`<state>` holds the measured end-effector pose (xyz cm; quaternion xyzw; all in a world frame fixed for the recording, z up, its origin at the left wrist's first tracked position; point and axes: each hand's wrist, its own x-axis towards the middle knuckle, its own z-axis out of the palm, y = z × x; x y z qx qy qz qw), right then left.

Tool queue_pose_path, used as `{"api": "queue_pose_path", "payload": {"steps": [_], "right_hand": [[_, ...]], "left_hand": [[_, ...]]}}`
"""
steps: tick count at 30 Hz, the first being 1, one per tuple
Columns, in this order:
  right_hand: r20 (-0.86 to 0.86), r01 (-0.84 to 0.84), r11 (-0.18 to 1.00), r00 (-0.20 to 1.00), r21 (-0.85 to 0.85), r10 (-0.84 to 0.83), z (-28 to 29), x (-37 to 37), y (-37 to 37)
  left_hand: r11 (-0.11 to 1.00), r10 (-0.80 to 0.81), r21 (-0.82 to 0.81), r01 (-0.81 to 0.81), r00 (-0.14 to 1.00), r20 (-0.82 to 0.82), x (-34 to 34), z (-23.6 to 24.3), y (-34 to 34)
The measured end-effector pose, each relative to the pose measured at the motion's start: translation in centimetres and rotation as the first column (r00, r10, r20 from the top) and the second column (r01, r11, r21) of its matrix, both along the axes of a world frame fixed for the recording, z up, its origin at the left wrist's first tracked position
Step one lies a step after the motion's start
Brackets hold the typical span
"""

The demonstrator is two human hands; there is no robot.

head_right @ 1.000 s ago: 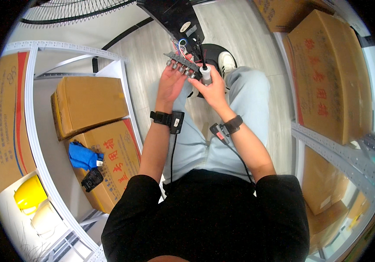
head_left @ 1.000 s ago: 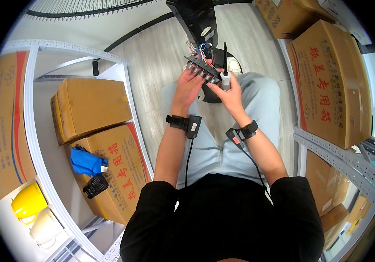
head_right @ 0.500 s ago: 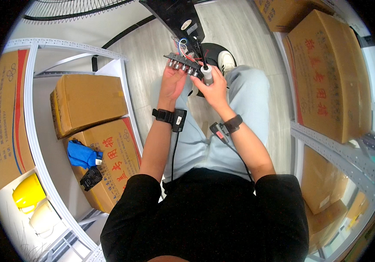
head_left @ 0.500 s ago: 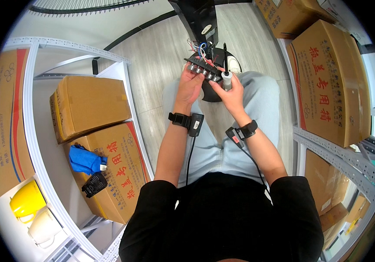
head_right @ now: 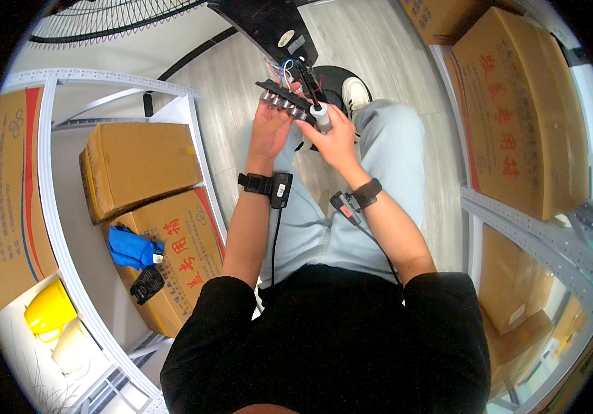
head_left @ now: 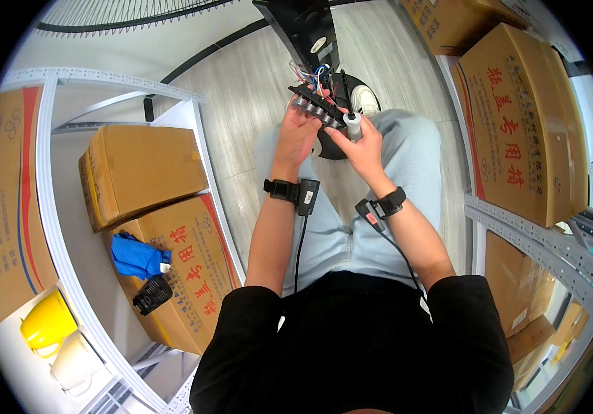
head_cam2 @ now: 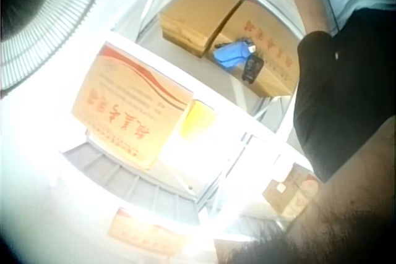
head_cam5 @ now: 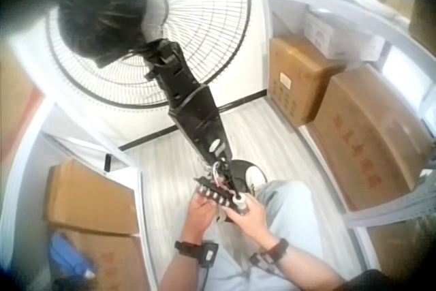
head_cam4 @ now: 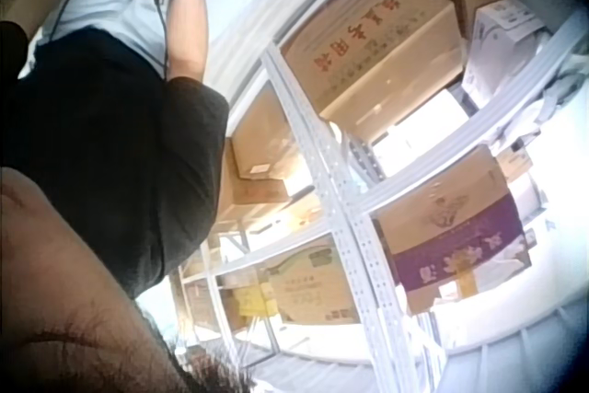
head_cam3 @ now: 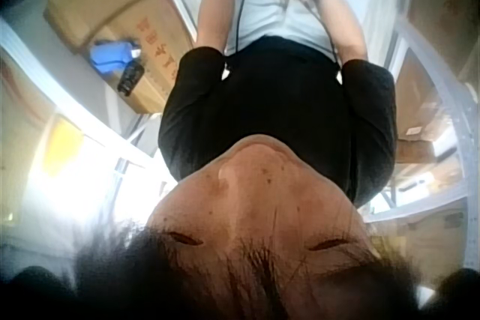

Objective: The person sits on the floor and uses a screwdriver to manipulate wires and components inside a black plastic housing. They connect wires to a small white circular component and then place it into the housing, securing it with screws.

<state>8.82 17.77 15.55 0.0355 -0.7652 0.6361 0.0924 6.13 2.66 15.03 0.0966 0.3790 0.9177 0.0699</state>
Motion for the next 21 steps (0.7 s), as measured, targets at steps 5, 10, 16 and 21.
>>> {"api": "queue_pose_path", "payload": {"steps": [5, 10, 16, 21], "right_hand": [[0.084, -0.006, 1.000, 0.996, 0.027, 0.004, 0.42, 0.09, 0.18], [0.029, 0.032, 0.999, 0.999, -0.017, -0.032, -0.17, -0.17, -0.11], [0.068, 0.032, 0.999, 0.997, -0.030, -0.030, 0.20, 0.11, 0.02], [0.097, 0.012, 1.000, 0.995, 0.002, -0.012, 0.39, 0.21, 0.07]], "left_hand": [[0.999, -0.011, -0.037, 0.012, 1.000, 0.025, 0.08, -0.25, -0.22], [0.994, 0.036, -0.103, -0.033, 0.999, 0.036, 0.06, -0.52, -0.08], [0.984, 0.086, -0.154, -0.085, 0.996, 0.002, 0.11, -0.81, -0.22], [0.971, 0.122, -0.201, -0.126, 0.992, -0.030, 0.15, -0.85, -0.30]]}}
